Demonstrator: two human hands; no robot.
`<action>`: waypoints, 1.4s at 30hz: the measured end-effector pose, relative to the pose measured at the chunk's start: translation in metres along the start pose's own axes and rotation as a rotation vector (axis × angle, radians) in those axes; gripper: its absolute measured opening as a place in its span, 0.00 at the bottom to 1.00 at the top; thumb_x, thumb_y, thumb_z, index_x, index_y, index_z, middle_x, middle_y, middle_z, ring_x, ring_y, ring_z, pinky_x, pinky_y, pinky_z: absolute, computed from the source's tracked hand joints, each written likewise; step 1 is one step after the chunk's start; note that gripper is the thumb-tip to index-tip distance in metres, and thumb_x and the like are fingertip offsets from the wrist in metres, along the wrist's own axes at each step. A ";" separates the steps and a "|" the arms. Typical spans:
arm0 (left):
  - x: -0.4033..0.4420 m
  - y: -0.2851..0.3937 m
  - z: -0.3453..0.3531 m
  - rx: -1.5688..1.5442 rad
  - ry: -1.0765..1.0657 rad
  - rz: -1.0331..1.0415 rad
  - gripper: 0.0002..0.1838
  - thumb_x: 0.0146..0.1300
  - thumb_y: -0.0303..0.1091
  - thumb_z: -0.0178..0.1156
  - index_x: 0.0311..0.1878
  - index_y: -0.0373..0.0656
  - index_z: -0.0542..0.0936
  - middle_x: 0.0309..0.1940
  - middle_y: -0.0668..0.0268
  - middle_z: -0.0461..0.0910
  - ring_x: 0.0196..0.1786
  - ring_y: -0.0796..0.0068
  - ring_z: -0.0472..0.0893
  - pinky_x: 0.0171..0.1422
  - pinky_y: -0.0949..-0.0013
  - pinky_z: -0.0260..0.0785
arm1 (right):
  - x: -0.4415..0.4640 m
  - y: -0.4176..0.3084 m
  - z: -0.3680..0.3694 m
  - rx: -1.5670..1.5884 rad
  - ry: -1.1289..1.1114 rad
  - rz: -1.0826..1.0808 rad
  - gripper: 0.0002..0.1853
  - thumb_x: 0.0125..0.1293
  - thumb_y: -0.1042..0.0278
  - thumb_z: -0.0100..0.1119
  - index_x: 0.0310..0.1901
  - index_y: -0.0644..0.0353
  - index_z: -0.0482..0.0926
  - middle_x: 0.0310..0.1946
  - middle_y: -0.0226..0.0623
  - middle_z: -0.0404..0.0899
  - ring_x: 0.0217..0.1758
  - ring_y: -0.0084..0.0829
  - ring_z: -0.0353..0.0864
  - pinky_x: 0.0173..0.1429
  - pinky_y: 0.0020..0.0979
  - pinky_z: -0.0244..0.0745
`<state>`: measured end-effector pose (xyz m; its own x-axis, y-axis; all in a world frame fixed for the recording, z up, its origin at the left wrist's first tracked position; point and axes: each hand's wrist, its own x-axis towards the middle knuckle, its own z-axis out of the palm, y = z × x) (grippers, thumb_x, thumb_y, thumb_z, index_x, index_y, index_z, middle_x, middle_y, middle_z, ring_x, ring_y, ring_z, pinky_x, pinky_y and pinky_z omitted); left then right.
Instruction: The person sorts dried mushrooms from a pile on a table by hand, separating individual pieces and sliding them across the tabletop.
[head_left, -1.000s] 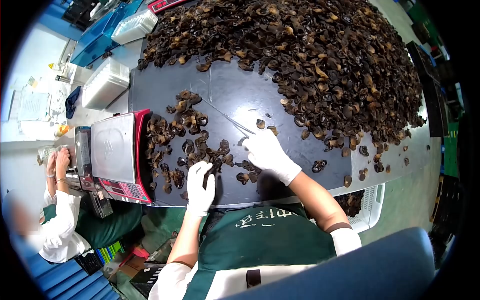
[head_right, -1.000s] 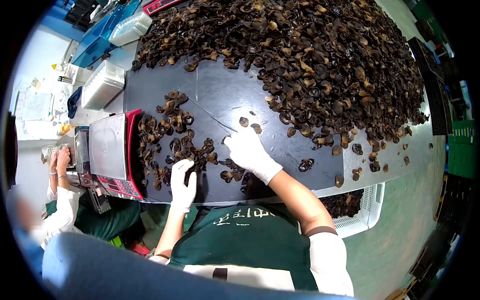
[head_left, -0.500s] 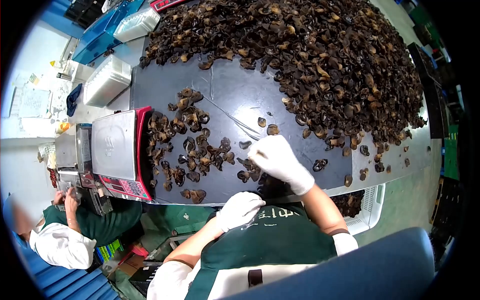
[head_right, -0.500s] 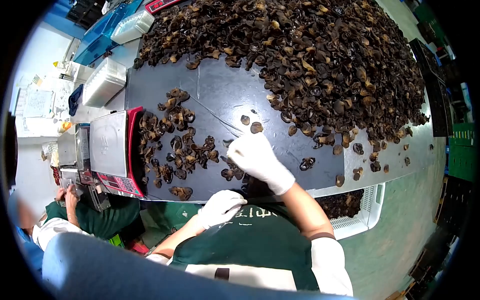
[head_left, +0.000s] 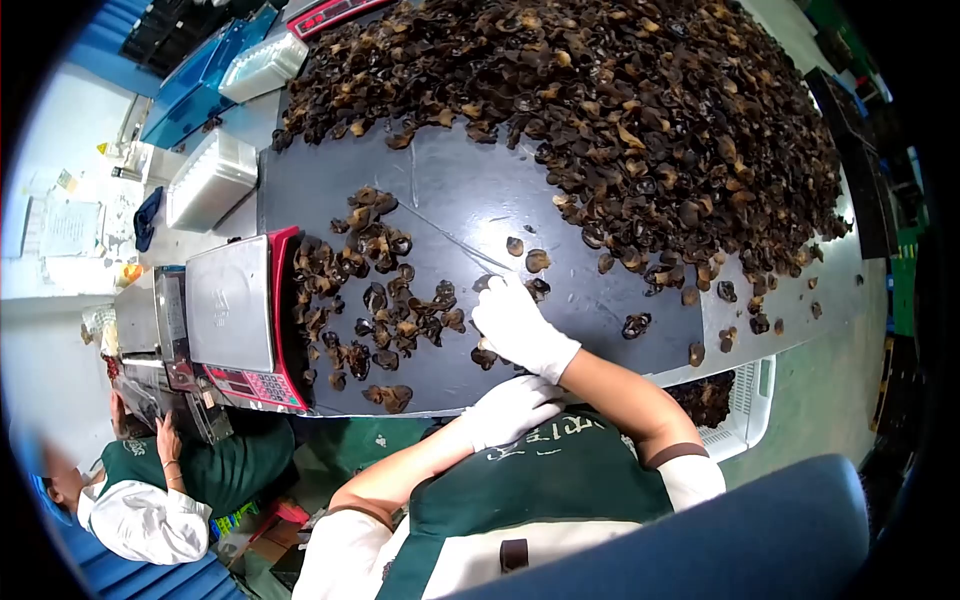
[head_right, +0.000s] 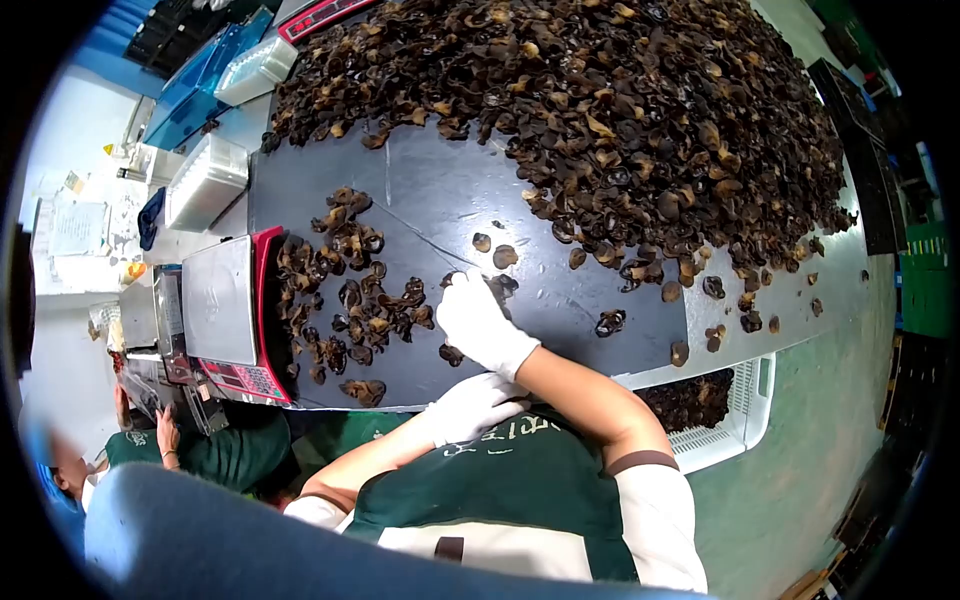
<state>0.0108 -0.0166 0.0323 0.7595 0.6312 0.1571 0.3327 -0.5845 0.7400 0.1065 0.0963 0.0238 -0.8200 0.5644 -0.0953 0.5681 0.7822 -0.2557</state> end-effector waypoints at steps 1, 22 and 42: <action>0.003 -0.002 0.002 0.036 -0.014 0.021 0.17 0.61 0.31 0.56 0.53 0.42 0.81 0.53 0.57 0.79 0.58 0.55 0.78 0.62 0.58 0.72 | -0.001 0.006 0.000 0.046 0.040 -0.032 0.19 0.51 0.49 0.71 0.32 0.56 0.81 0.34 0.38 0.78 0.49 0.39 0.73 0.60 0.42 0.65; 0.014 -0.015 0.028 0.386 0.042 0.024 0.17 0.61 0.36 0.55 0.53 0.50 0.79 0.61 0.61 0.75 0.67 0.57 0.71 0.76 0.45 0.58 | 0.012 0.036 -0.019 0.631 0.372 0.122 0.14 0.56 0.75 0.53 0.44 0.62 0.81 0.35 0.46 0.81 0.41 0.48 0.81 0.47 0.40 0.76; 0.017 -0.033 0.036 0.487 -0.034 -0.136 0.28 0.57 0.50 0.67 0.60 0.48 0.81 0.68 0.59 0.70 0.71 0.49 0.65 0.77 0.35 0.52 | -0.009 0.035 -0.039 0.312 0.429 0.124 0.05 0.62 0.67 0.60 0.38 0.54 0.82 0.31 0.37 0.80 0.37 0.39 0.82 0.44 0.37 0.74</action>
<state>0.0331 -0.0047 -0.0128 0.7064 0.7058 0.0530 0.6456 -0.6732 0.3605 0.1366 0.1294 0.0532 -0.6091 0.7553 0.2419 0.5575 0.6247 -0.5467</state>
